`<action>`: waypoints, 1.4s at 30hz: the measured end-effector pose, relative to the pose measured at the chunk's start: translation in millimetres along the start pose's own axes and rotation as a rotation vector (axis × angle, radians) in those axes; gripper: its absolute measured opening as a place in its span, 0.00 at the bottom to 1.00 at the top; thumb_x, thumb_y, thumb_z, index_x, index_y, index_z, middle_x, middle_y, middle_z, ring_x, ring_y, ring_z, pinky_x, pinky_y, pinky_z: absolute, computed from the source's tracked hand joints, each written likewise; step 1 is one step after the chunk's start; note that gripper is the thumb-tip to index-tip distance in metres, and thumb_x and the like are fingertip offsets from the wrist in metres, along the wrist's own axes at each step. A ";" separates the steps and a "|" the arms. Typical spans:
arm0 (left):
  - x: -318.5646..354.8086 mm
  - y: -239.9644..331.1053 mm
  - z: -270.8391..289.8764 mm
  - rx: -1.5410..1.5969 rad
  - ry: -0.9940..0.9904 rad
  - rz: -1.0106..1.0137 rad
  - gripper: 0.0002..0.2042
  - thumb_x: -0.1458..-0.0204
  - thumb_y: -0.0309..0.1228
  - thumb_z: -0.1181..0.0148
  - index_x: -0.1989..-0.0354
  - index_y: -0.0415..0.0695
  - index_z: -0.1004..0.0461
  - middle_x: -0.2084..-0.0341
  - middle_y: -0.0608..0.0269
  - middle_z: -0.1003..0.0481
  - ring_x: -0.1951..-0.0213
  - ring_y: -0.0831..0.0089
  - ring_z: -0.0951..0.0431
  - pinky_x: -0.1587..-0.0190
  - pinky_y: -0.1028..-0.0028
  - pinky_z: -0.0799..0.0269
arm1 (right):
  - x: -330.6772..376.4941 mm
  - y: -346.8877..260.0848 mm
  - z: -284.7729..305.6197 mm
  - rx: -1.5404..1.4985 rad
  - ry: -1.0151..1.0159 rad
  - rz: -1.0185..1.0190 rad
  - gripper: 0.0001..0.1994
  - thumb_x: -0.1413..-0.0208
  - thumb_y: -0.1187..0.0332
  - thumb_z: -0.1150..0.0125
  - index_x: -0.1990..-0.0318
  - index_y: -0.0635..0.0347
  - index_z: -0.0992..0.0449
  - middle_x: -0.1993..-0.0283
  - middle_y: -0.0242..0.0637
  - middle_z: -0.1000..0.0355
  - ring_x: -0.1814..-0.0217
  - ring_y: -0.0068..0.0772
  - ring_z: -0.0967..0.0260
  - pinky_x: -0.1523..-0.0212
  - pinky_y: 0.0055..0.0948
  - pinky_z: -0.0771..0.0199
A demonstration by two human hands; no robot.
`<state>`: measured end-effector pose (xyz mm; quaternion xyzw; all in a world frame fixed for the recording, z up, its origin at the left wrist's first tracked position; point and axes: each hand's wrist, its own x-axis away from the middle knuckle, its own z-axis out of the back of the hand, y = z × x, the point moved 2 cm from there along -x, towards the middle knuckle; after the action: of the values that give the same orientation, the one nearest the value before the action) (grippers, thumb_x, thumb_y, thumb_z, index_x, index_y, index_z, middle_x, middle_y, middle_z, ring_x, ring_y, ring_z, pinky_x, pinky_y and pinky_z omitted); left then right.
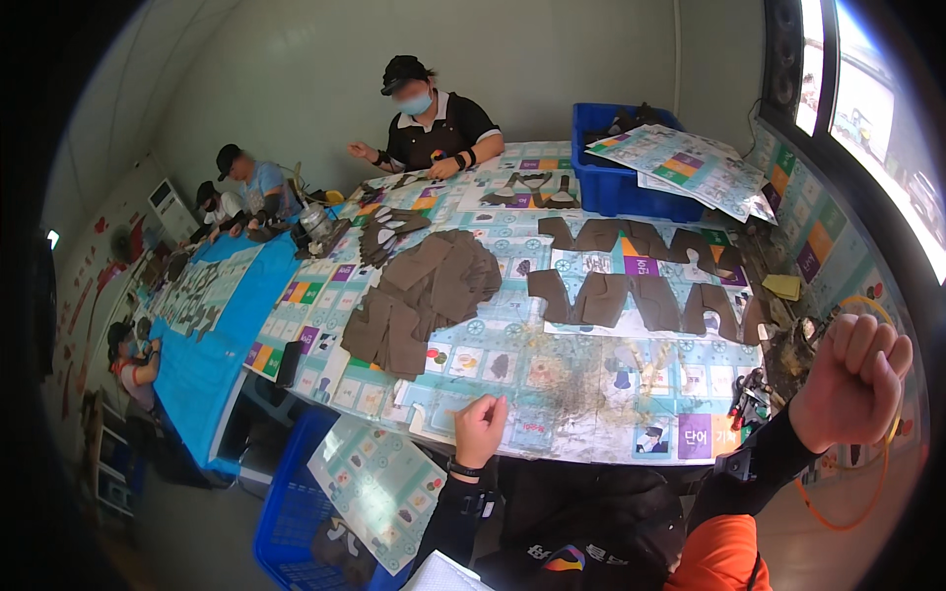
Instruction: Applying adhesive to brown fabric shoe components using a small handheld applicator tool at a workstation.
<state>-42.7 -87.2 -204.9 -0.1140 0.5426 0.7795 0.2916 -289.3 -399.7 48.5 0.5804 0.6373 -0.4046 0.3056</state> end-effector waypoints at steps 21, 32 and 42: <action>4.9 -1.5 -0.1 -0.057 0.028 -0.005 0.14 0.44 0.29 0.39 0.79 0.39 0.33 0.85 0.55 0.32 0.82 0.57 0.31 0.78 0.65 0.38 | 135.7 145.9 -1.4 0.340 -0.267 -1.473 0.18 0.47 0.78 0.42 0.83 0.53 0.43 0.84 0.19 0.48 0.82 0.12 0.55 0.80 0.20 0.53; -10.1 5.3 4.0 -0.014 -0.078 0.110 0.14 0.42 0.29 0.40 0.78 0.37 0.31 0.88 0.60 0.33 0.84 0.77 0.36 0.79 0.73 0.40 | 203.5 34.3 121.5 1.424 -0.162 -0.940 0.14 0.44 0.73 0.37 0.77 0.63 0.37 0.84 0.29 0.42 0.81 0.17 0.47 0.79 0.25 0.47; -150.1 127.4 50.5 -0.166 -0.785 0.080 0.17 0.40 0.26 0.50 0.44 0.34 0.30 0.52 0.54 0.23 0.52 0.67 0.23 0.47 0.69 0.31 | 222.1 28.1 131.2 1.646 -0.178 -0.475 0.12 0.56 0.78 0.37 0.80 0.59 0.37 0.81 0.39 0.41 0.80 0.43 0.41 0.79 0.39 0.44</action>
<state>11.3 -121.5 -12.1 0.1906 0.3291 0.8156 0.4361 -303.1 -404.5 -210.6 0.4346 0.2193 -0.8351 -0.2562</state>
